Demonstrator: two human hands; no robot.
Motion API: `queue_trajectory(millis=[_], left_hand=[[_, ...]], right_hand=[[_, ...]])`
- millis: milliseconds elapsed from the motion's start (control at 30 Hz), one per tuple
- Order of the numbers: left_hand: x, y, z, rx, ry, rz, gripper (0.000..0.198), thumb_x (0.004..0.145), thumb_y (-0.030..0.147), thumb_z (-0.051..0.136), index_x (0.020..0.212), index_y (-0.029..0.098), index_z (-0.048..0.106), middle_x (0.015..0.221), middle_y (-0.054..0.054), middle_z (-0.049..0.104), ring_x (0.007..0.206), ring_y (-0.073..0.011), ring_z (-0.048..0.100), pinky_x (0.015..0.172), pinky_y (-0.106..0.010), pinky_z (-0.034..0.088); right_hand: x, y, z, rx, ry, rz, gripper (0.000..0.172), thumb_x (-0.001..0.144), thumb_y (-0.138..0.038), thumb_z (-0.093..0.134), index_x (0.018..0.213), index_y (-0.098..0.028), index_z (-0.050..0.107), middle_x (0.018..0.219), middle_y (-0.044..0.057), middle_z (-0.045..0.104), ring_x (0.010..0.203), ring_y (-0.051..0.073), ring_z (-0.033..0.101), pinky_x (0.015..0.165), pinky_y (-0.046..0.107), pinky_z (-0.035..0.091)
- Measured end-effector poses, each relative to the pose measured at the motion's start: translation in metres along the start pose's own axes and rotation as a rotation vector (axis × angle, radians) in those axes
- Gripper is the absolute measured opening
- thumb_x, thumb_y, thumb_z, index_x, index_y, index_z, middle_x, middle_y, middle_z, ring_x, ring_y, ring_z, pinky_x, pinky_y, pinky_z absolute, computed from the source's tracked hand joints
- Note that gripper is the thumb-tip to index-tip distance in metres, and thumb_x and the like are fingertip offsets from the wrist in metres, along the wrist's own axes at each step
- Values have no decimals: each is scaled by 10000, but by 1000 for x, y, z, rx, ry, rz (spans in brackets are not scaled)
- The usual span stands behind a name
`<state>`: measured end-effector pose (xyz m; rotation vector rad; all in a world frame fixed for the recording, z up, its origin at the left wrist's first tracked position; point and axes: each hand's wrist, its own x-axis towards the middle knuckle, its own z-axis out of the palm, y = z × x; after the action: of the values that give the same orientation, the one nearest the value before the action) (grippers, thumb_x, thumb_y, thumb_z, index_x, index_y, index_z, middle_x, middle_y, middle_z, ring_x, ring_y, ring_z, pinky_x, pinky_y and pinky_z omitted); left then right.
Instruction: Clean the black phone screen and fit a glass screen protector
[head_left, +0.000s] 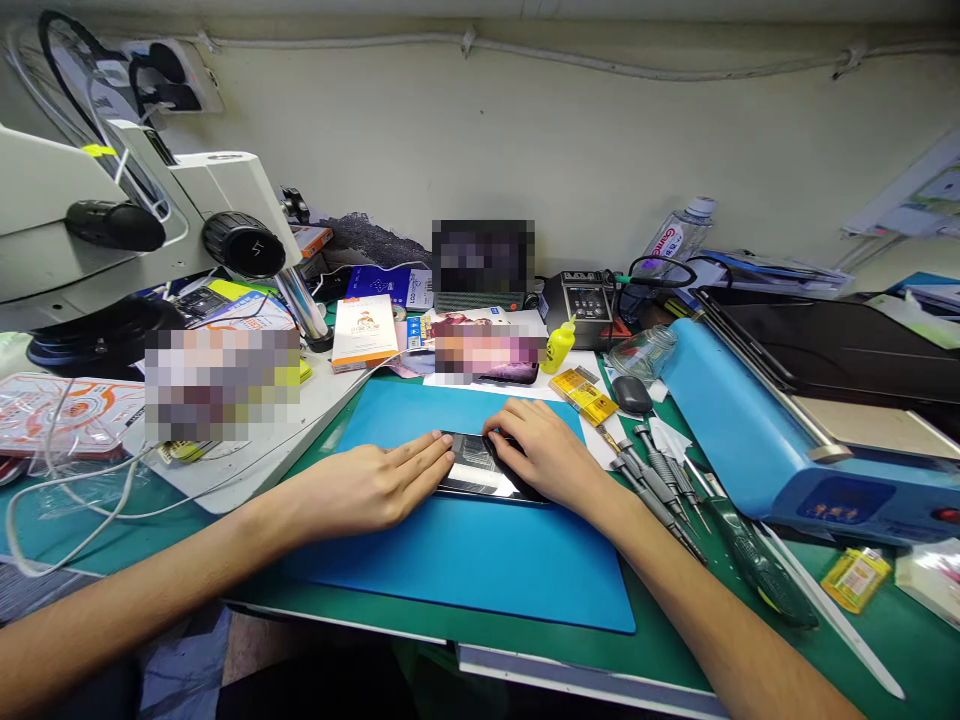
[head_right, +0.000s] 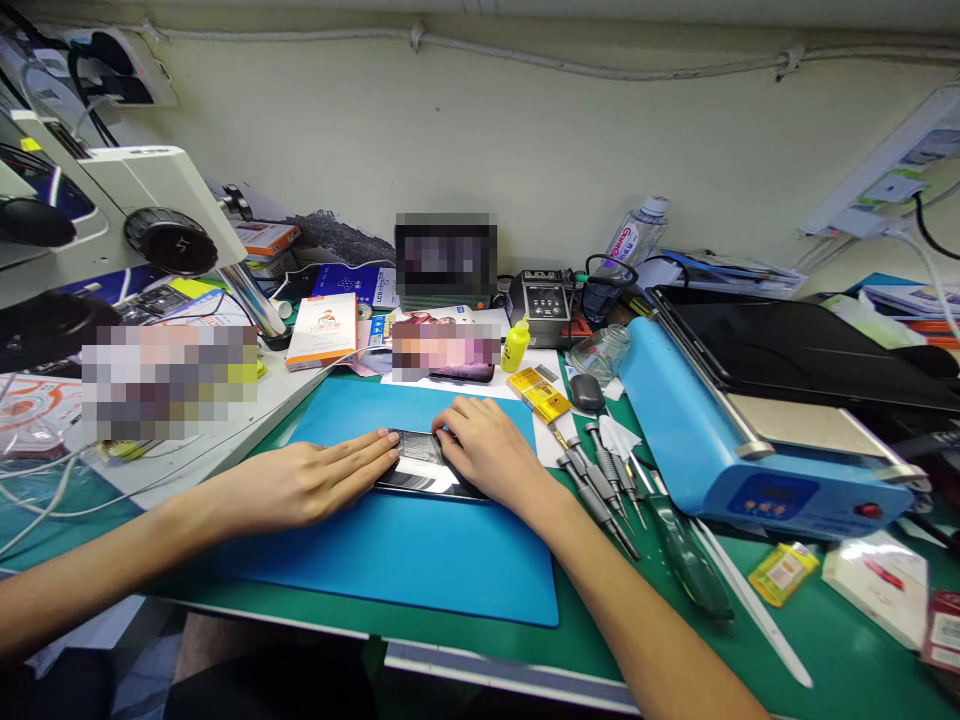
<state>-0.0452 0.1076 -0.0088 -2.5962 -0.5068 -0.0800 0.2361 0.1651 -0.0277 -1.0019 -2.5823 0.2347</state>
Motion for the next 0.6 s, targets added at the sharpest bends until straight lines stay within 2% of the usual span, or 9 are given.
queue_trajectory(millis=[200, 367, 600], left_hand=[[-1, 0, 1, -25, 14, -2, 422, 1002, 18, 435, 1378, 48, 624, 1440, -207, 642, 1311, -293, 658, 834, -306, 651], [-1, -1, 1, -71, 36, -38, 431, 1008, 33, 452, 1402, 101, 613, 1456, -187, 639, 1337, -270, 642, 871, -288, 634], [1, -2, -3, -20, 44, -18, 415, 1003, 22, 435, 1359, 83, 640, 1429, -182, 658, 1304, -275, 666, 881, -303, 629]], right_hand=[[0, 0, 0, -9, 3, -3, 151, 1051, -212, 512, 1014, -202, 658, 1009, 70, 691, 923, 230, 624, 822, 365, 433], [0, 0, 0, -17, 6, -15, 146, 1050, -203, 512, 1019, -203, 655, 1009, 66, 692, 920, 227, 624, 819, 363, 433], [0, 1, 3, -32, 18, -48, 185, 1063, -220, 485, 1068, -195, 669, 1016, 80, 689, 909, 239, 601, 819, 372, 424]])
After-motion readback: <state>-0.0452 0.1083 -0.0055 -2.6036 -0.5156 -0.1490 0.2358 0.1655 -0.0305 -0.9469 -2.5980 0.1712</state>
